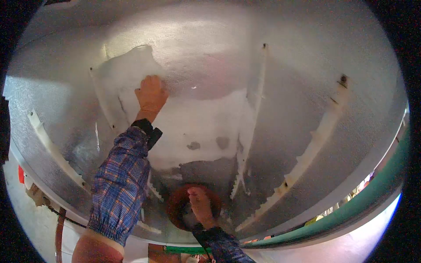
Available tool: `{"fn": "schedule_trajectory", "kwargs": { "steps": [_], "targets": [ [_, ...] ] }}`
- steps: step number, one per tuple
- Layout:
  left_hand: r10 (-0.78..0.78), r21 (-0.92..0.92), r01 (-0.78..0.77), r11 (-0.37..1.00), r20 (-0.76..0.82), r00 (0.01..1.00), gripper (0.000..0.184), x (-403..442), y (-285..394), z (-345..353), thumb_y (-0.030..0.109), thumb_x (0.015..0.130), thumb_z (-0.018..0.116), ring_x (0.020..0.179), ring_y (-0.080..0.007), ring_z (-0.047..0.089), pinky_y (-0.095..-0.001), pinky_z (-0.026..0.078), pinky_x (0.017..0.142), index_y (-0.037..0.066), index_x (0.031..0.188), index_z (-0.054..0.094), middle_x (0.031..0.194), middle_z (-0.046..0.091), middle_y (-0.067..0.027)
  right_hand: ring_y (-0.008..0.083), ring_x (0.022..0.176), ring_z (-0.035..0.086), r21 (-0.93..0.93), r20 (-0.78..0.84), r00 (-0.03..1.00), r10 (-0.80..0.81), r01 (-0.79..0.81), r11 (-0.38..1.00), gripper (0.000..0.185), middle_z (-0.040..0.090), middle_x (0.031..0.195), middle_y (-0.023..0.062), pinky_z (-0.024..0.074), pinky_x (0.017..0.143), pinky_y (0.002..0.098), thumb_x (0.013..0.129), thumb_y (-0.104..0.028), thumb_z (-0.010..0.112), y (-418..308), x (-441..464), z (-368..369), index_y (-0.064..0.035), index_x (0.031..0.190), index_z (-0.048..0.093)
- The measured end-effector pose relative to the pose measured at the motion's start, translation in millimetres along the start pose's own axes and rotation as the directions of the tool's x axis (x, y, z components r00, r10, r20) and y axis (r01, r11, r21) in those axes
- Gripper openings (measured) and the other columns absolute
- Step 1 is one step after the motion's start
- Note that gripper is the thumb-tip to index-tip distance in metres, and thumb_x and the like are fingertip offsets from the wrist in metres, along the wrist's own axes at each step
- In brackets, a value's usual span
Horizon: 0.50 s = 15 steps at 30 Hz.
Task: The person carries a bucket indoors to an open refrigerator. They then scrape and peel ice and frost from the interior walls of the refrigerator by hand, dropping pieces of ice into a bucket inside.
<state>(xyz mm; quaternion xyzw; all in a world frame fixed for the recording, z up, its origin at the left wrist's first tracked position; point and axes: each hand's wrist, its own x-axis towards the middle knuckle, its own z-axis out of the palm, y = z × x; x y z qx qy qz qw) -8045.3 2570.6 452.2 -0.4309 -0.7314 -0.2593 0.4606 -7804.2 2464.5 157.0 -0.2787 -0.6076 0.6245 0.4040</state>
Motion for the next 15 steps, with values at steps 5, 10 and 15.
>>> {"fn": "schedule_trajectory", "kwargs": {
  "steps": [5, 10, 15],
  "targets": [
    [0.001, 0.021, -0.001, 1.000, 0.006, 1.000, 0.039, -2, 2, -8, 0.025, 0.066, 0.066, 0.096, -0.0232, 0.053, -0.0486, 0.043, 0.068, 0.011, 0.099, 0.049, 0.100, 0.051, -0.0049, 0.0115, 0.082, 0.058, -0.087, -0.080, 0.993, -0.090, 0.083, 0.993, 0.013, 0.059, 0.095, 0.0043, 0.0494, 0.070, 0.0248, 0.089, -0.011, 0.051, 7, -27, -23, -0.0029, 0.097, 0.057],
    [0.003, 0.015, -0.004, 1.000, 0.011, 1.000, 0.040, 1, 2, -10, 0.024, 0.065, 0.066, 0.095, -0.0236, 0.054, -0.0471, 0.044, 0.067, 0.011, 0.099, 0.049, 0.098, 0.051, -0.0047, 0.0115, 0.080, 0.057, -0.093, -0.124, 0.992, 0.008, -0.020, 0.995, 0.013, 0.059, 0.094, 0.0046, 0.0498, 0.071, 0.0255, 0.089, -0.011, 0.051, 29, -44, -35, -0.0034, 0.098, 0.057],
    [0.008, -0.003, -0.008, 1.000, 0.006, 1.000, 0.041, -1, -1, -10, 0.024, 0.065, 0.067, 0.093, -0.0235, 0.054, -0.0461, 0.045, 0.066, 0.011, 0.099, 0.048, 0.096, 0.051, -0.0042, 0.0110, 0.080, 0.056, -0.110, -0.127, 0.991, -0.041, 0.027, 0.994, 0.013, 0.059, 0.092, 0.0045, 0.0496, 0.070, 0.0252, 0.088, -0.009, 0.050, 32, -52, -41, -0.0033, 0.098, 0.057]
  ]
}}
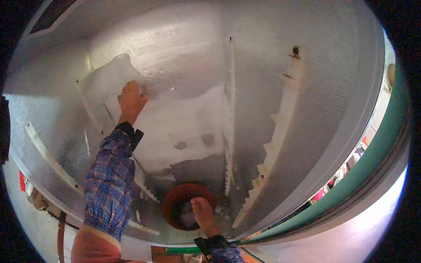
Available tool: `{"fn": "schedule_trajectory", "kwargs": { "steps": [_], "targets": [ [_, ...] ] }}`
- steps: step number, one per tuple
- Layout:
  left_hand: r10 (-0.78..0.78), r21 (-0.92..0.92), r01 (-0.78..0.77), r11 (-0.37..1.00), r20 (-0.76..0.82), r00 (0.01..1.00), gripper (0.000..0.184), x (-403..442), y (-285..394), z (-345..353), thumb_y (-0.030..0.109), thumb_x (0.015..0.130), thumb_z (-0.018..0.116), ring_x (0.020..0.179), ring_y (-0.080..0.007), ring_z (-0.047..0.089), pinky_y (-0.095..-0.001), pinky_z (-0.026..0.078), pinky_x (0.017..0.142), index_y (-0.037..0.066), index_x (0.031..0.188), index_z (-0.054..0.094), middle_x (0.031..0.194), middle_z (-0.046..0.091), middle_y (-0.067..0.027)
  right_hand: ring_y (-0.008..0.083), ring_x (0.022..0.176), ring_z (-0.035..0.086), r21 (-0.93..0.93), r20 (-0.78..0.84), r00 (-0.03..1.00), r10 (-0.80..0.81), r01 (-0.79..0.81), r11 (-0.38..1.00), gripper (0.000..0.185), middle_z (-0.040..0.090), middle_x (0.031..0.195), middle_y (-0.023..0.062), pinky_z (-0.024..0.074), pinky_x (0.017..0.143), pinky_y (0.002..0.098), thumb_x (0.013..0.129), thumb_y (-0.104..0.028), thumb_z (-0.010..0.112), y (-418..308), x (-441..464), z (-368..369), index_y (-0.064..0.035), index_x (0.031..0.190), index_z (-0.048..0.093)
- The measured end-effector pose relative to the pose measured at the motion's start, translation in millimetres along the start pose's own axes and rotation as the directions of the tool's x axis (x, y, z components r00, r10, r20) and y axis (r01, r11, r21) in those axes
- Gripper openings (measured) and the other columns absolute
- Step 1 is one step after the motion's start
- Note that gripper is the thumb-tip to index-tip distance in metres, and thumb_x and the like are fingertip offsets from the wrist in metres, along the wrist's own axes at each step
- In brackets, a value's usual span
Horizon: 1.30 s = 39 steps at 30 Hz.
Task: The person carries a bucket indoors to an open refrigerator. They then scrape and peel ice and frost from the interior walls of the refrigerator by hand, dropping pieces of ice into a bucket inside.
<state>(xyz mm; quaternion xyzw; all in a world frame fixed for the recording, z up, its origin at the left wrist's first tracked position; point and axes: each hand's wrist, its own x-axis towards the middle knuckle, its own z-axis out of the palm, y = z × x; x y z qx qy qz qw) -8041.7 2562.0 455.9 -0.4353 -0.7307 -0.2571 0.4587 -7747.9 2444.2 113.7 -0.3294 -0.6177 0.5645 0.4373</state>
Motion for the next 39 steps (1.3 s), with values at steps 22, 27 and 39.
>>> {"fn": "schedule_trajectory", "kwargs": {
  "steps": [22, 27, 39],
  "targets": [
    [0.539, -0.152, -0.624, 0.766, -0.377, 0.753, 0.030, 37, -34, -33, 0.000, 0.066, 0.056, 0.094, -0.0304, 0.053, -0.0391, 0.043, 0.081, 0.006, 0.095, 0.056, 0.097, 0.055, -0.0110, 0.0097, 0.077, 0.056, 0.413, 0.212, 0.976, -0.038, -0.054, 0.909, 0.018, 0.058, 0.085, 0.0024, 0.0472, 0.064, 0.0240, 0.090, -0.020, 0.055, -56, 87, 103, -0.0050, 0.099, 0.057],
    [0.722, -0.134, -0.757, 0.639, -0.232, 0.651, 0.027, 58, -27, -26, -0.003, 0.068, 0.054, 0.098, -0.0275, 0.052, -0.0376, 0.042, 0.085, 0.005, 0.094, 0.058, 0.099, 0.055, -0.0089, 0.0104, 0.076, 0.057, 0.144, 0.231, 0.942, -0.245, 0.216, 0.966, 0.019, 0.058, 0.090, 0.0036, 0.0472, 0.064, 0.0236, 0.091, -0.022, 0.054, -49, 80, 114, -0.0046, 0.098, 0.058],
    [0.828, -0.006, -0.828, 0.561, -0.021, 0.561, 0.023, 87, -23, -35, -0.002, 0.070, 0.055, 0.095, -0.0230, 0.050, -0.0356, 0.039, 0.082, 0.005, 0.092, 0.059, 0.099, 0.055, -0.0070, 0.0106, 0.076, 0.057, 0.116, 0.188, 0.982, 0.017, -0.039, 0.992, 0.018, 0.060, 0.092, 0.0037, 0.0480, 0.067, 0.0242, 0.091, -0.019, 0.052, 14, 49, 89, -0.0034, 0.098, 0.058]
  ]
}}
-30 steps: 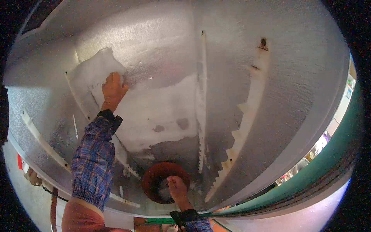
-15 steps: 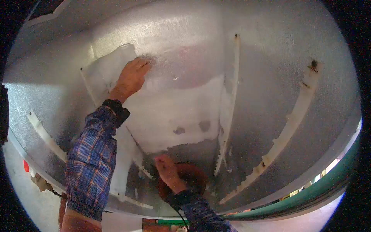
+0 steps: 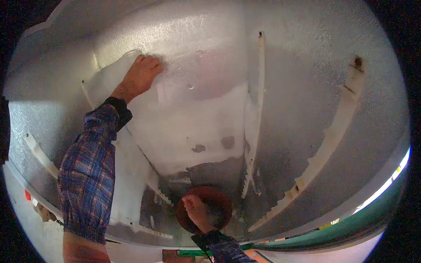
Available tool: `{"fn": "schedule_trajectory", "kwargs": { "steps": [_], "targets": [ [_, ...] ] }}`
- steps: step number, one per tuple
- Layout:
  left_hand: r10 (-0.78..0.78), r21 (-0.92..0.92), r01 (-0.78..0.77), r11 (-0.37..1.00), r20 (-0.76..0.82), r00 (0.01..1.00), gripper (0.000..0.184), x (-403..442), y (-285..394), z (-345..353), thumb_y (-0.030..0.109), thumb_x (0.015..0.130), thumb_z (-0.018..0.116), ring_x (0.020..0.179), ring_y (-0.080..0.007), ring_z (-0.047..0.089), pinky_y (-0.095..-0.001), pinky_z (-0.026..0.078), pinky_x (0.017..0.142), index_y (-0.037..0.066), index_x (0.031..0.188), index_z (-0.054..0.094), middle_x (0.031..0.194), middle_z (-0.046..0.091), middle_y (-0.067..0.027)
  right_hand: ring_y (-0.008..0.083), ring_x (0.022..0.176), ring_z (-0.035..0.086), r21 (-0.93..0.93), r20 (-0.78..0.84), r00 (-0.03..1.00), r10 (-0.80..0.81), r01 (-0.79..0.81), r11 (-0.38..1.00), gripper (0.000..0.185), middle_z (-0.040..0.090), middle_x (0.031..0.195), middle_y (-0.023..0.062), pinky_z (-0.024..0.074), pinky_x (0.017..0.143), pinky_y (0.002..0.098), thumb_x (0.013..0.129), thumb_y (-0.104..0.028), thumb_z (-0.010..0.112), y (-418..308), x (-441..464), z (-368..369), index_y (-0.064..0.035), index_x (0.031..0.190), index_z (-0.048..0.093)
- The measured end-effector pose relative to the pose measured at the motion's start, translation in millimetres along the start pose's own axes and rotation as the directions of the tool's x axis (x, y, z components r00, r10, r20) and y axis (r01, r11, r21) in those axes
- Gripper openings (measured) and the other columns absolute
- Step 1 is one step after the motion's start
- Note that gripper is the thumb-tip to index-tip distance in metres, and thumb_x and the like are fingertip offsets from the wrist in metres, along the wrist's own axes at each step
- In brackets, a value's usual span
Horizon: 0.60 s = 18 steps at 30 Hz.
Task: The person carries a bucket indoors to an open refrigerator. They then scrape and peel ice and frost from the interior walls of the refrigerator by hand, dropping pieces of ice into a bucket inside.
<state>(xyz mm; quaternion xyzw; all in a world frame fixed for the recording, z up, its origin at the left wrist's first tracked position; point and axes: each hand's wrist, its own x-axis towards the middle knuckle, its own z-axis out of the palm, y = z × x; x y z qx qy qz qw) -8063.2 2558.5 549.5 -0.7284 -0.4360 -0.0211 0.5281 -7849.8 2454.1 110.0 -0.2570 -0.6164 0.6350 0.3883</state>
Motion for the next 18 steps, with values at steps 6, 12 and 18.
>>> {"fn": "schedule_trajectory", "kwargs": {
  "steps": [6, 12, 18],
  "targets": [
    [0.088, 0.116, -0.080, 0.990, -0.068, 0.994, 0.023, -17, -3, 4, -0.001, 0.071, 0.055, 0.099, -0.0218, 0.049, -0.0344, 0.037, 0.089, 0.006, 0.092, 0.056, 0.095, 0.054, -0.0071, 0.0112, 0.077, 0.057, 0.093, 0.003, 0.999, 0.046, -0.047, 0.995, 0.015, 0.059, 0.091, 0.0037, 0.0478, 0.069, 0.0241, 0.090, -0.015, 0.052, -20, 5, -8, -0.0038, 0.098, 0.057],
    [0.096, -0.022, -0.098, 0.995, -0.081, 0.992, 0.022, -23, -1, 1, 0.002, 0.072, 0.054, 0.099, -0.0242, 0.051, -0.0358, 0.038, 0.090, 0.006, 0.094, 0.056, 0.101, 0.055, -0.0090, 0.0120, 0.077, 0.057, 0.044, 0.060, 0.995, 0.080, -0.083, 0.996, 0.015, 0.058, 0.091, 0.0036, 0.0481, 0.068, 0.0240, 0.090, -0.016, 0.052, -29, 0, 2, -0.0039, 0.097, 0.058],
    [0.006, -0.327, -0.006, 0.945, 0.000, 1.000, 0.015, -62, 123, 37, 0.009, 0.074, 0.054, 0.089, -0.0258, 0.052, -0.0456, 0.038, 0.082, 0.008, 0.088, 0.057, 0.092, 0.055, -0.0092, 0.0121, 0.077, 0.057, 0.291, 0.107, 0.979, 0.171, -0.196, 0.937, 0.014, 0.058, 0.091, 0.0034, 0.0490, 0.067, 0.0259, 0.089, -0.015, 0.054, -29, -15, 8, -0.0049, 0.099, 0.056]
  ]
}}
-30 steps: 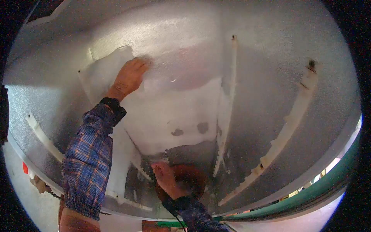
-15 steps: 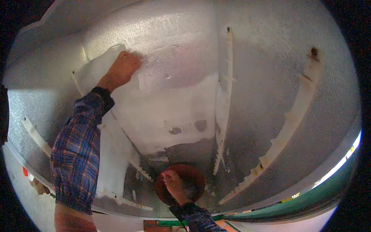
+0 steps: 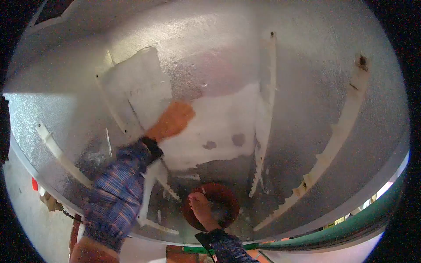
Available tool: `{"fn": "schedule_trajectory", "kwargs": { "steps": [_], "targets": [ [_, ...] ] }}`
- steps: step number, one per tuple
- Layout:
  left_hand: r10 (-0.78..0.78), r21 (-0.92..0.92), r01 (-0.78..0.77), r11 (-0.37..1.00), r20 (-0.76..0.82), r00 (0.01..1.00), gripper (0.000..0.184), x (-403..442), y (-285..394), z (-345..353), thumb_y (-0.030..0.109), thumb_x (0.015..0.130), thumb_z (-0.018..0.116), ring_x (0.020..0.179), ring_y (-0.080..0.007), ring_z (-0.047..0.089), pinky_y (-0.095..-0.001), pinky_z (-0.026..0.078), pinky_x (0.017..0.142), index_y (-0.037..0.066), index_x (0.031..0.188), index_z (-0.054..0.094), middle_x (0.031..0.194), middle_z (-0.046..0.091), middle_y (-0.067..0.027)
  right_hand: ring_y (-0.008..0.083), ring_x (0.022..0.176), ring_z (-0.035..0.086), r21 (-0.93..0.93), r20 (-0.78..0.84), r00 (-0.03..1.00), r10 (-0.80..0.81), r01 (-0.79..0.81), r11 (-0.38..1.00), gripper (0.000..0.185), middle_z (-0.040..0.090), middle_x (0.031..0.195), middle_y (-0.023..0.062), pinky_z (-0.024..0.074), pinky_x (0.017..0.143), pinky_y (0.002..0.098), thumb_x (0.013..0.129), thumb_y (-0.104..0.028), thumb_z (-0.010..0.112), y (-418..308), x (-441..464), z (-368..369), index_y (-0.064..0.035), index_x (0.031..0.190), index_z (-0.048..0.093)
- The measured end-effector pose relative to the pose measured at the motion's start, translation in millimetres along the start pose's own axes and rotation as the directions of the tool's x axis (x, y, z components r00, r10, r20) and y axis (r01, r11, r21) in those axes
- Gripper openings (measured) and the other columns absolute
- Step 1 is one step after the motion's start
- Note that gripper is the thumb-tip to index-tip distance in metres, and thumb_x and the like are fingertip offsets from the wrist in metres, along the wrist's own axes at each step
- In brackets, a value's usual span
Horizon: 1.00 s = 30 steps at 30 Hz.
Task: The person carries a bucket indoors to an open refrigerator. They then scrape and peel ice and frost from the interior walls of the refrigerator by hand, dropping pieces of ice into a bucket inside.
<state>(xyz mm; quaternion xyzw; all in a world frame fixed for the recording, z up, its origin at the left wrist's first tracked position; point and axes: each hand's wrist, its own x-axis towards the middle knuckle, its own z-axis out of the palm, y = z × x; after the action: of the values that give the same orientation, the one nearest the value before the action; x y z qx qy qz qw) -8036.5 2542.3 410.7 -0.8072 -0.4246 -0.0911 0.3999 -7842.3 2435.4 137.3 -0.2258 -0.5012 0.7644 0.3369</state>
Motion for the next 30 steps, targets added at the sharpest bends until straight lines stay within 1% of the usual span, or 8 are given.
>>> {"fn": "schedule_trajectory", "kwargs": {
  "steps": [1, 3, 5, 8, 11, 15, 23, 30],
  "targets": [
    [-0.129, -0.068, 0.119, 0.991, -0.171, 0.977, 0.010, -13, 26, 19, 0.009, 0.075, 0.056, 0.084, -0.0269, 0.051, -0.0437, 0.039, 0.076, 0.009, 0.084, 0.055, 0.088, 0.054, -0.0083, 0.0121, 0.077, 0.057, -0.007, 0.009, 1.000, 0.001, -0.001, 1.000, 0.014, 0.058, 0.091, 0.0034, 0.0490, 0.067, 0.0259, 0.089, -0.015, 0.054, -1, -3, -1, -0.0049, 0.099, 0.056],
    [-0.593, -0.488, 0.517, 0.704, -0.002, 0.805, 0.011, -44, 76, 56, 0.009, 0.075, 0.058, 0.083, -0.0301, 0.051, -0.0426, 0.041, 0.073, 0.008, 0.085, 0.054, 0.088, 0.054, -0.0085, 0.0113, 0.073, 0.056, 0.172, -0.135, 0.991, 0.015, 0.009, 0.985, 0.014, 0.058, 0.088, 0.0024, 0.0488, 0.065, 0.0261, 0.089, -0.015, 0.055, -5, -9, 2, -0.0047, 0.098, 0.055],
    [-0.790, -0.693, 0.591, 0.412, 0.052, 0.611, 0.012, -70, 128, 63, 0.008, 0.074, 0.061, 0.083, -0.0329, 0.051, -0.0418, 0.042, 0.072, 0.006, 0.084, 0.053, 0.087, 0.055, -0.0105, 0.0102, 0.072, 0.055, 0.088, -0.092, 0.993, -0.069, 0.077, 0.993, 0.013, 0.058, 0.085, 0.0017, 0.0473, 0.063, 0.0250, 0.089, -0.015, 0.054, -12, -10, -11, -0.0053, 0.098, 0.056],
    [-0.750, -0.454, 0.639, 0.622, -0.108, 0.653, 0.017, -99, 159, 47, 0.011, 0.075, 0.065, 0.088, -0.0317, 0.054, -0.0399, 0.044, 0.079, 0.004, 0.086, 0.055, 0.092, 0.056, -0.0124, 0.0089, 0.070, 0.053, -0.030, -0.108, 0.992, -0.070, 0.067, 0.997, 0.014, 0.057, 0.080, 0.0009, 0.0451, 0.060, 0.0236, 0.089, -0.015, 0.053, -31, -11, -11, -0.0048, 0.098, 0.056],
    [-0.884, -0.332, 0.822, 0.462, -0.249, 0.396, 0.013, -118, 169, 27, 0.008, 0.074, 0.065, 0.088, -0.0334, 0.053, -0.0400, 0.043, 0.074, 0.003, 0.080, 0.054, 0.088, 0.056, -0.0128, 0.0094, 0.069, 0.054, -0.093, -0.143, 0.990, -0.002, -0.012, 0.996, 0.013, 0.057, 0.079, 0.0019, 0.0456, 0.059, 0.0239, 0.088, -0.012, 0.054, -46, -5, 1, -0.0028, 0.097, 0.056],
    [-0.920, -0.513, 0.783, 0.351, -0.034, 0.390, 0.013, -129, 169, -56, 0.006, 0.075, 0.065, 0.088, -0.0340, 0.053, -0.0407, 0.043, 0.075, 0.002, 0.081, 0.054, 0.090, 0.056, -0.0125, 0.0094, 0.068, 0.053, -0.031, -0.014, 0.993, -0.120, 0.119, 0.992, 0.015, 0.056, 0.080, 0.0025, 0.0454, 0.059, 0.0233, 0.087, -0.010, 0.054, -44, 10, 39, -0.0016, 0.099, 0.057],
    [-0.751, -0.192, 0.726, 0.660, -0.172, 0.638, 0.009, -137, 191, -189, 0.002, 0.078, 0.059, 0.090, -0.0304, 0.053, -0.0365, 0.043, 0.079, 0.001, 0.087, 0.055, 0.094, 0.056, -0.0139, 0.0138, 0.073, 0.053, -0.128, 0.318, 0.824, -0.468, 0.527, 0.840, 0.013, 0.057, 0.083, 0.0051, 0.0448, 0.066, 0.0275, 0.082, -0.008, 0.058, -117, 54, 149, -0.0029, 0.094, 0.055],
    [-0.929, -0.395, 0.854, 0.339, 0.005, 0.371, 0.025, -159, 202, -192, 0.004, 0.079, 0.062, 0.093, -0.0278, 0.055, -0.0340, 0.045, 0.079, 0.002, 0.103, 0.054, 0.097, 0.055, -0.0139, 0.0287, 0.083, 0.053, -0.267, 0.272, 0.684, -0.676, 0.729, 0.631, 0.023, 0.054, 0.090, 0.0121, 0.0451, 0.074, 0.0350, 0.072, -0.009, 0.060, -187, 122, 250, -0.0065, 0.094, 0.053]
  ]
}}
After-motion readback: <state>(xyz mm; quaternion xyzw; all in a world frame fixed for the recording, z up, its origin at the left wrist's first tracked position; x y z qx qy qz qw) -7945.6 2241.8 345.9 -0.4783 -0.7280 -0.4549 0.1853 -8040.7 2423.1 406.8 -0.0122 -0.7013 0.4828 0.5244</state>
